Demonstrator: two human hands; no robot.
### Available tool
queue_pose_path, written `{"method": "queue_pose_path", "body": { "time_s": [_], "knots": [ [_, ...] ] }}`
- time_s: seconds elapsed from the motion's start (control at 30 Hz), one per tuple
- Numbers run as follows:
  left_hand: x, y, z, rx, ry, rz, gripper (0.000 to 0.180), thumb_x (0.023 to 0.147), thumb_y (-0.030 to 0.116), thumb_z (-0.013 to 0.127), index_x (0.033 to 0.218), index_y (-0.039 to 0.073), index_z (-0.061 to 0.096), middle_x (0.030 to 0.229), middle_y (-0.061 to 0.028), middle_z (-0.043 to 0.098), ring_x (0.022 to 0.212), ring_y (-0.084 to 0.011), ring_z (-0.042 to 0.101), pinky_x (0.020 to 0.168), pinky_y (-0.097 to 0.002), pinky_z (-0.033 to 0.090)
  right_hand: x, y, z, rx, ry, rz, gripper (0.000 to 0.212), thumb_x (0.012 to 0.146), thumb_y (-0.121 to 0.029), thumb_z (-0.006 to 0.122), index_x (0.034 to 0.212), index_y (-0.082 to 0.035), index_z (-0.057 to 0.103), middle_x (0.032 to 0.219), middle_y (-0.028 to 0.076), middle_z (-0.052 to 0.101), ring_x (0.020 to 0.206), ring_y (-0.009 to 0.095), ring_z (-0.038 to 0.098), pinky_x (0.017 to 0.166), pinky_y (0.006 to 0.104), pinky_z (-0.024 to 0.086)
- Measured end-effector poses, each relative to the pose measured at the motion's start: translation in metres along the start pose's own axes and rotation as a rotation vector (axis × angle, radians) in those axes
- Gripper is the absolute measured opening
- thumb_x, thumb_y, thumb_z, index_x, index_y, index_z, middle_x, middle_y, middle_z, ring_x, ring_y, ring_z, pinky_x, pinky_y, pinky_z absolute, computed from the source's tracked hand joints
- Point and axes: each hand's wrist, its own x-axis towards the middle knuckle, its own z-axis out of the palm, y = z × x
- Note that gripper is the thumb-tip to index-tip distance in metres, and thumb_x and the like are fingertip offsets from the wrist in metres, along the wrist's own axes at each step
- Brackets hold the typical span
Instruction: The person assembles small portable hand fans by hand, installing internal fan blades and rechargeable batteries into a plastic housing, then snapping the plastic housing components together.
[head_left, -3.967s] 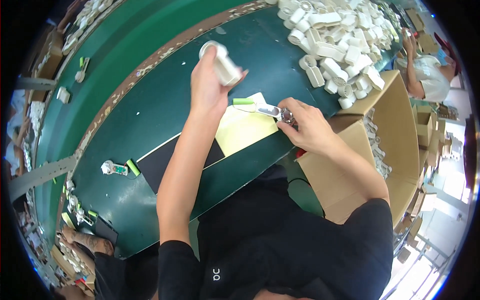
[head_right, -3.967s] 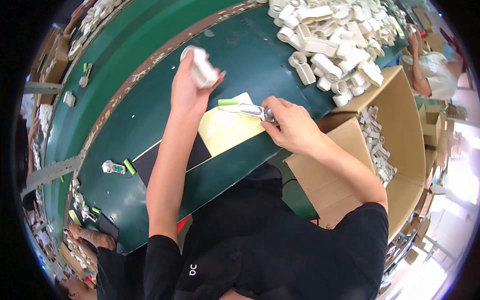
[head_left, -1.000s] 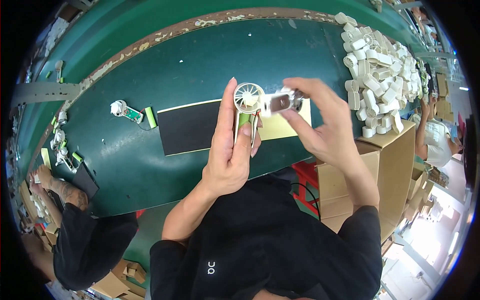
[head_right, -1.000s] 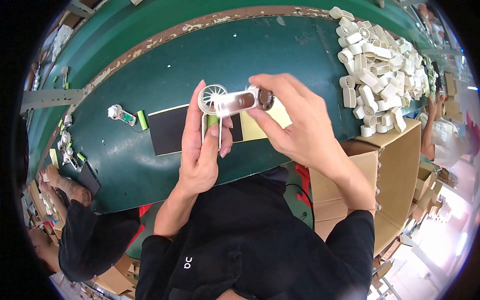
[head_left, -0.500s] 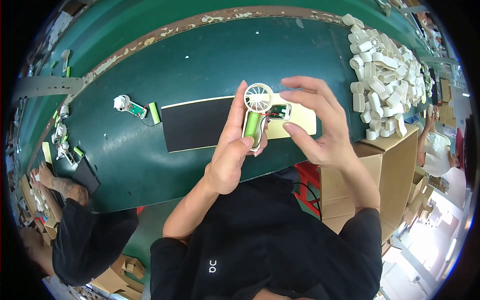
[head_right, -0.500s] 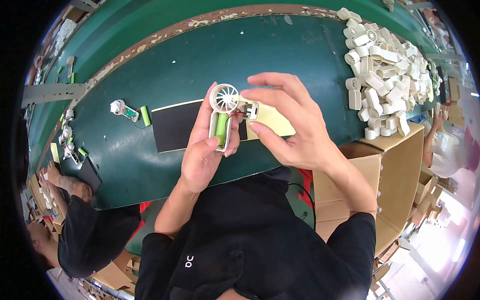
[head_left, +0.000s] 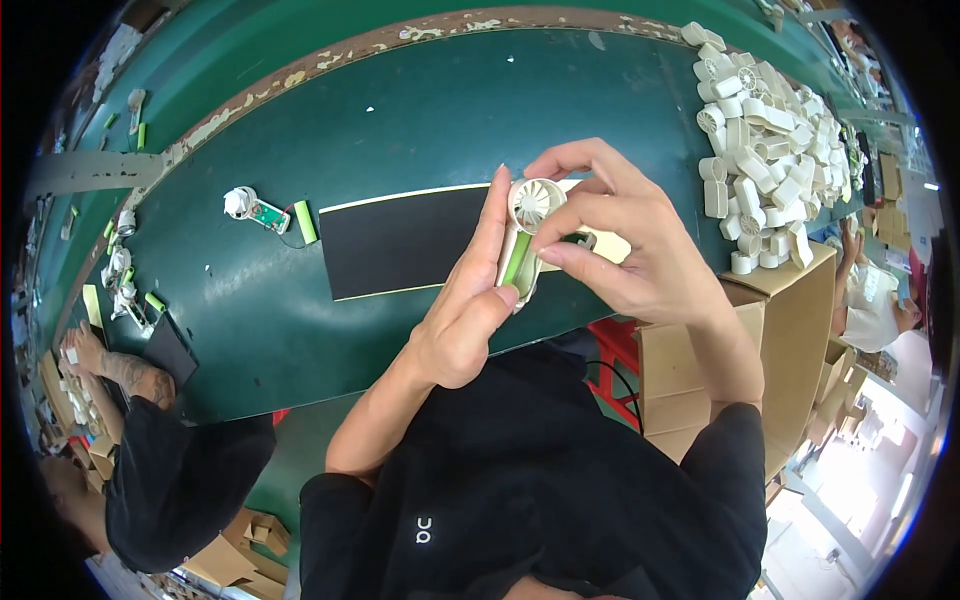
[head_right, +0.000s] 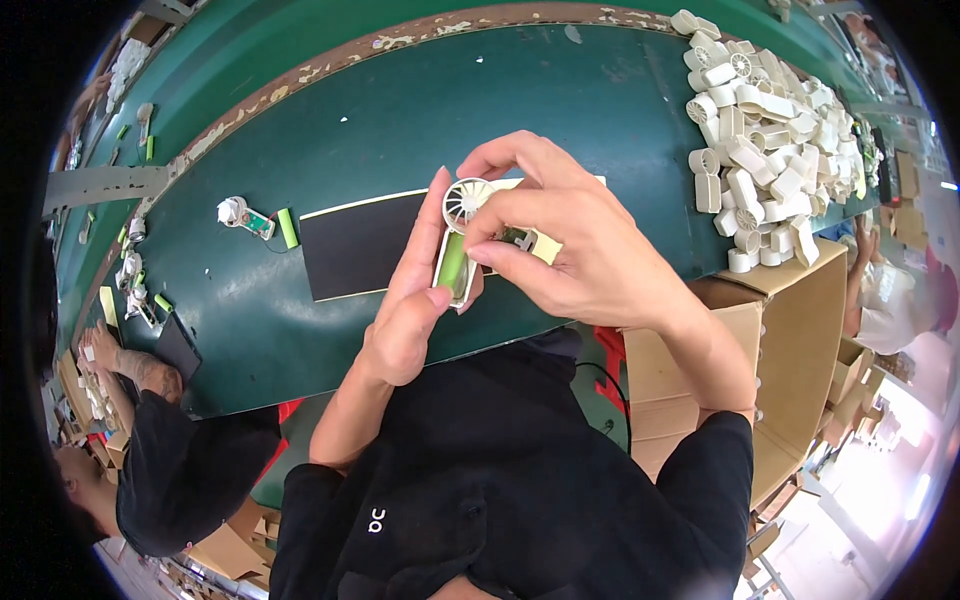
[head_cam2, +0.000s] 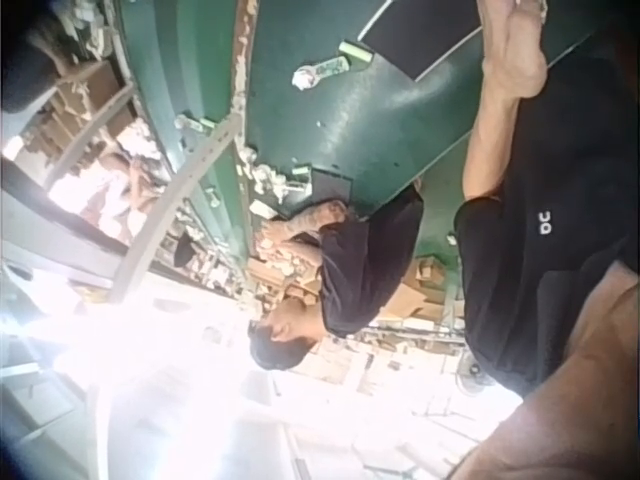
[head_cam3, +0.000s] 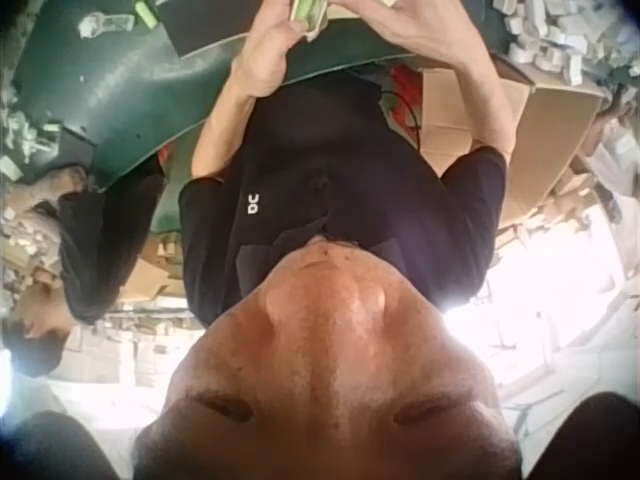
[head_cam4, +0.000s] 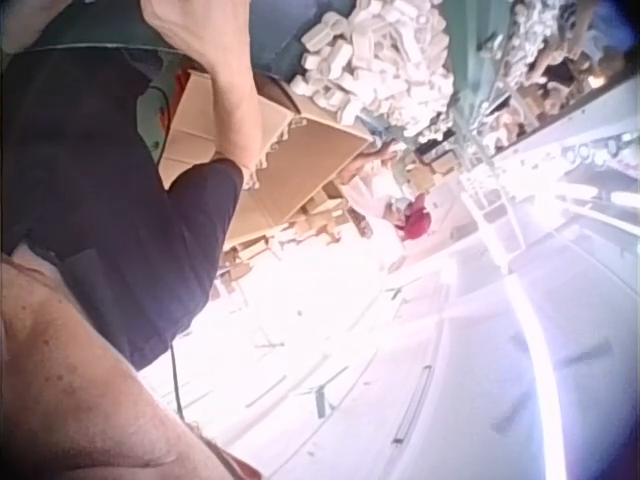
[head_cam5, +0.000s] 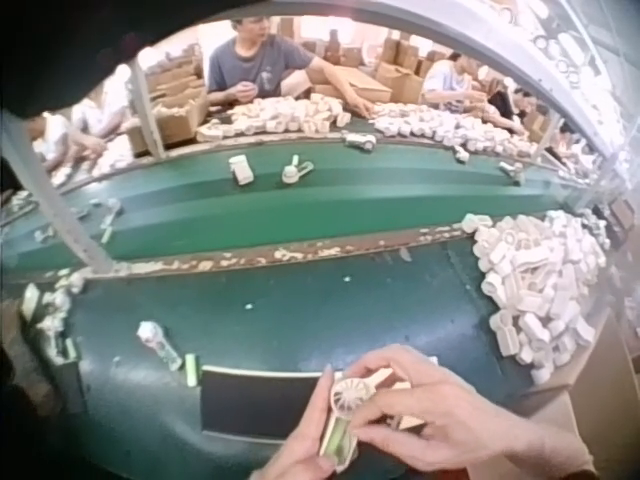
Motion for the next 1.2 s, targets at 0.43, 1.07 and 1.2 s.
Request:
{"method": "queue_pose_path", "body": {
  "time_s": [0.43,1.07,1.2],
  "knots": [
    [-0.001,-0.013,-0.006,0.355,-0.015,0.139,0.076,0.103,-0.001,0.035,0.164,-0.002,-0.01,0.16,-0.0206,0.031,0.126,-0.026,0.036,0.105,-0.0347,0.034,0.005,0.002,0.03,-0.204,0.271,-0.023,0.011,0.077,-0.001,0.076,0.08,-0.002,0.065,0.113,0.016,0.07,0.095,0.03,0.068,0.073,0.038,0.057],
    [0.007,-0.027,-0.028,0.137,0.271,0.201,0.069,0.108,0.009,0.039,0.168,0.006,0.005,0.121,-0.0062,0.054,0.081,-0.0077,0.048,0.069,-0.0232,0.043,-0.006,0.026,0.025,-0.305,0.392,0.104,0.024,0.086,-0.006,0.078,0.109,-0.003,0.074,0.102,0.013,0.067,0.09,0.03,0.068,0.076,0.0382,0.056],
    [0.008,-0.035,-0.044,0.219,0.309,0.248,0.069,0.107,0.005,0.035,0.168,0.004,0.002,0.123,-0.0086,0.055,0.081,-0.0089,0.047,0.071,-0.0241,0.043,-0.028,0.054,0.046,-0.262,0.197,0.254,0.026,0.088,-0.008,0.078,0.113,-0.001,0.075,0.095,0.012,0.066,0.077,0.026,0.066,0.07,0.036,0.054]
  ]
}}
